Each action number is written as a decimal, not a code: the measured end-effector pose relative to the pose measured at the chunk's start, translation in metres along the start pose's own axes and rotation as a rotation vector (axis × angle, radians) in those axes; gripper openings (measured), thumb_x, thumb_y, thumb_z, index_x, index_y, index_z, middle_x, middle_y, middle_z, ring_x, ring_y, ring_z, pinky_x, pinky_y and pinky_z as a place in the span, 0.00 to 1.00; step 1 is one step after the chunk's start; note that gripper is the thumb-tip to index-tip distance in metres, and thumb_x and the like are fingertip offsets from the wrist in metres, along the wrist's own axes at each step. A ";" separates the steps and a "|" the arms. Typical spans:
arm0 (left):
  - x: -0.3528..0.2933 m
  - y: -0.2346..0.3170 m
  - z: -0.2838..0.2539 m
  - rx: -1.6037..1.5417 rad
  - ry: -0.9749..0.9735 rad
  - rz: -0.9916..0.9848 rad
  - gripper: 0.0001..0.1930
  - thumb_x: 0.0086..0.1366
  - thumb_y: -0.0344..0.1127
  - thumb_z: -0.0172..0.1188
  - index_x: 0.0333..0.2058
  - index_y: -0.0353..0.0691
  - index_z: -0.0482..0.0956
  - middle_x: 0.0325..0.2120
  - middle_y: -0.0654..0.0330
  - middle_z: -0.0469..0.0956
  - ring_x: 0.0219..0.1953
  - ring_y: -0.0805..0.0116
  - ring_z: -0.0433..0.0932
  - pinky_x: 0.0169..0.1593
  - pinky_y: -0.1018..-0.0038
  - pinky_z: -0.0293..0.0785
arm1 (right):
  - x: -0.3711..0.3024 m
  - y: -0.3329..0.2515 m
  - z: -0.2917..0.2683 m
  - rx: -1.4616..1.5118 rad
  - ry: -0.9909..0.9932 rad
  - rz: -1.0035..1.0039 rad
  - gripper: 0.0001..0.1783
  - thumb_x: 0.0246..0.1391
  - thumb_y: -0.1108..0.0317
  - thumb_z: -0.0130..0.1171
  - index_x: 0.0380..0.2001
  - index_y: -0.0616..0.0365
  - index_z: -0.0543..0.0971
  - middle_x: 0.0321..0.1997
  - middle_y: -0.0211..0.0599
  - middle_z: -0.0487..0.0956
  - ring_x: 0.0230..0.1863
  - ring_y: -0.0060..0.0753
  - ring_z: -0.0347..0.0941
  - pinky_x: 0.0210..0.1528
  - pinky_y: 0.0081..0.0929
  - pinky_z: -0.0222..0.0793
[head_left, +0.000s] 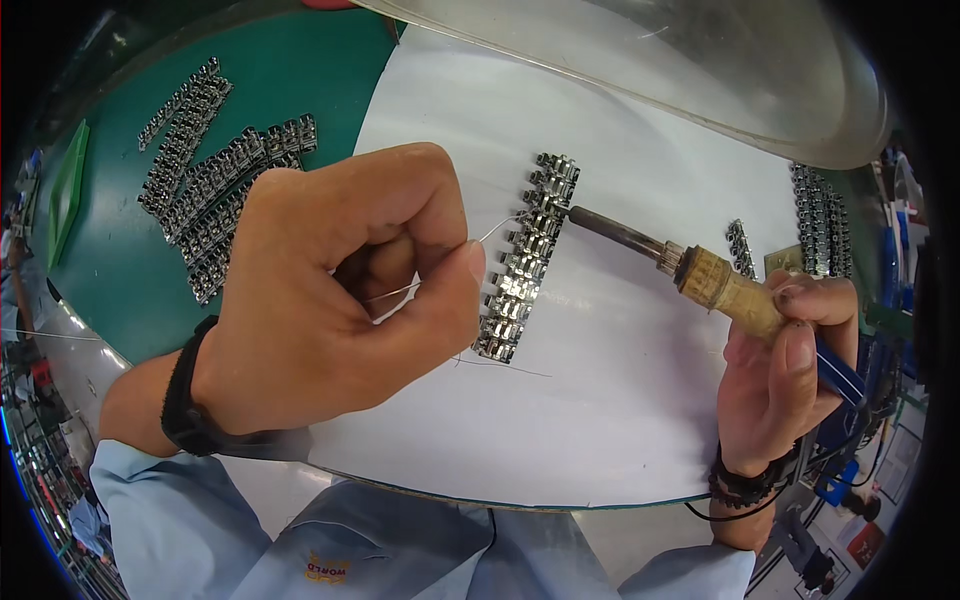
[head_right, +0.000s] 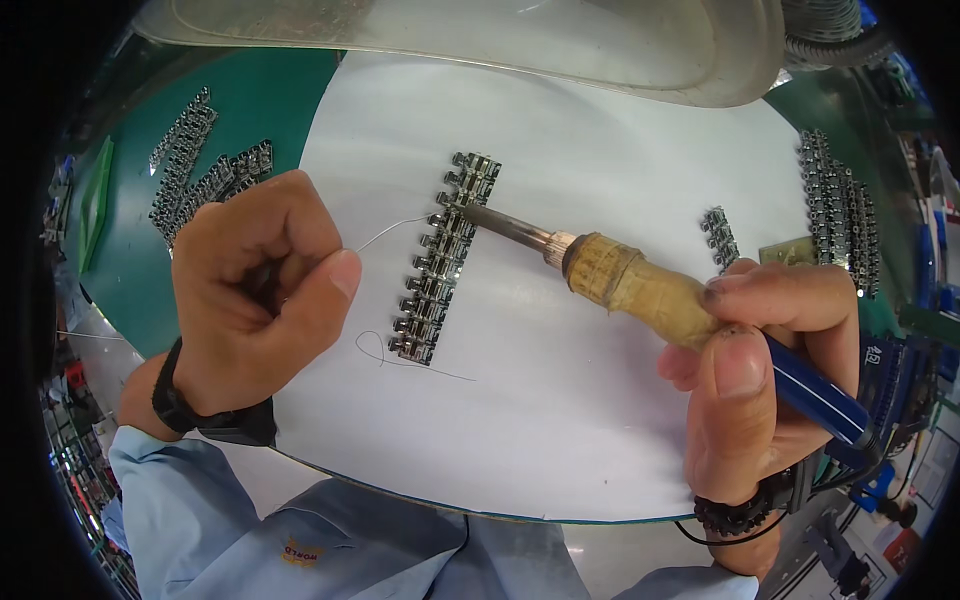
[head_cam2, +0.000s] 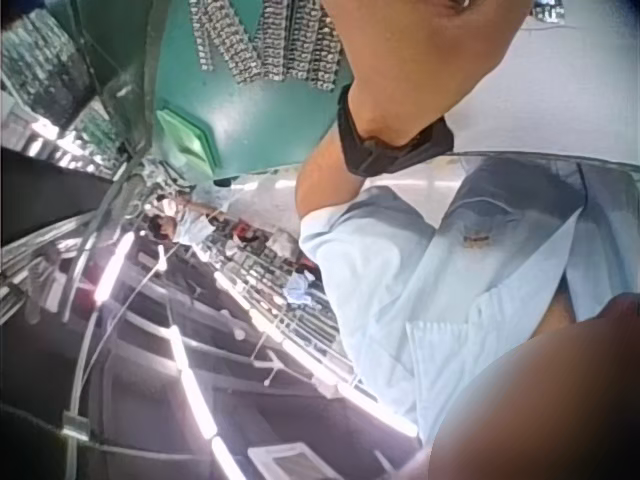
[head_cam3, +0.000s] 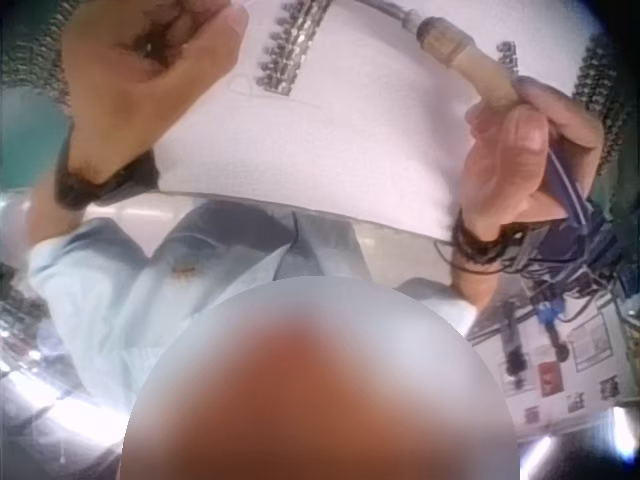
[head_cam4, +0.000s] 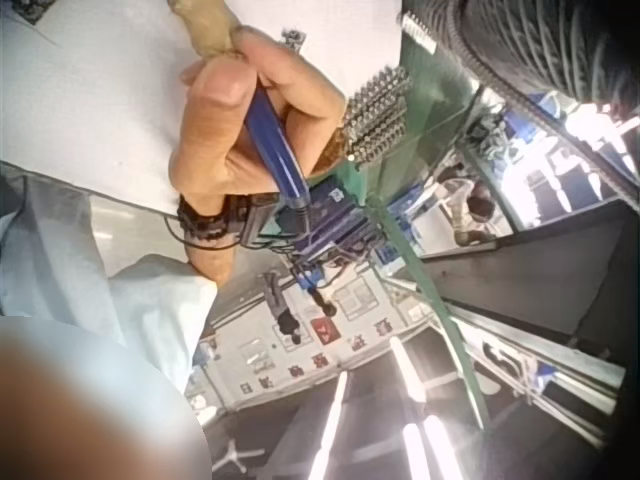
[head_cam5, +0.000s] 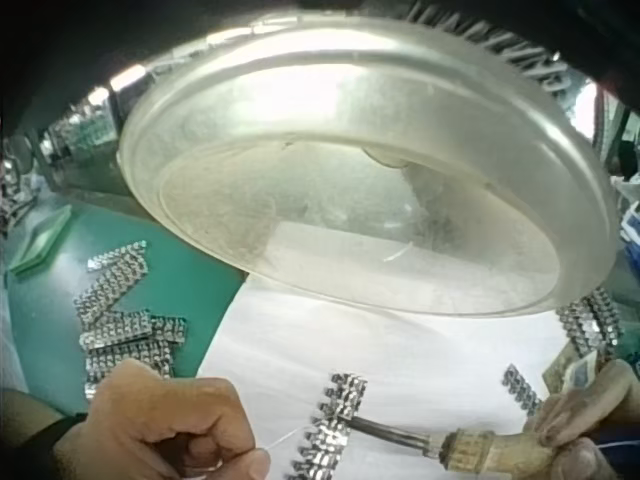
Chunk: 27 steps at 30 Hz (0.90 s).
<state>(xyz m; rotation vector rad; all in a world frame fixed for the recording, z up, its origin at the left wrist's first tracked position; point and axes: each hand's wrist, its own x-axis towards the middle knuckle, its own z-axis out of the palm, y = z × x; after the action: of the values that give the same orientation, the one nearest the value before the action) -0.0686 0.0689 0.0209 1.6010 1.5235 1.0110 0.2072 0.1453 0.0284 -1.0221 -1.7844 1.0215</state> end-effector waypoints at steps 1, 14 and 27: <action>0.000 0.000 0.001 -0.005 0.000 -0.012 0.11 0.60 0.22 0.60 0.22 0.39 0.69 0.12 0.74 0.60 0.16 0.87 0.55 0.21 0.82 0.49 | 0.001 0.000 0.000 -0.034 0.003 -0.020 0.23 0.60 0.51 0.60 0.40 0.64 0.73 0.34 0.39 0.75 0.23 0.19 0.70 0.24 0.14 0.68; 0.001 -0.002 0.001 0.001 -0.013 -0.012 0.11 0.61 0.23 0.59 0.22 0.39 0.68 0.12 0.73 0.61 0.16 0.87 0.56 0.21 0.82 0.49 | 0.008 0.002 0.005 0.077 -0.058 0.042 0.25 0.59 0.51 0.65 0.40 0.66 0.74 0.31 0.38 0.76 0.23 0.20 0.72 0.26 0.17 0.66; 0.003 -0.007 0.004 0.013 -0.010 -0.003 0.11 0.62 0.23 0.60 0.23 0.39 0.69 0.12 0.73 0.62 0.15 0.87 0.55 0.21 0.81 0.47 | 0.013 0.002 0.007 0.075 -0.084 0.008 0.22 0.61 0.55 0.63 0.40 0.67 0.75 0.28 0.36 0.76 0.24 0.19 0.71 0.28 0.18 0.65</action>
<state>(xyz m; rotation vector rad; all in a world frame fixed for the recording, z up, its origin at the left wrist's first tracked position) -0.0684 0.0725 0.0132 1.6102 1.5274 0.9921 0.1971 0.1557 0.0278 -0.9530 -1.7965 1.1433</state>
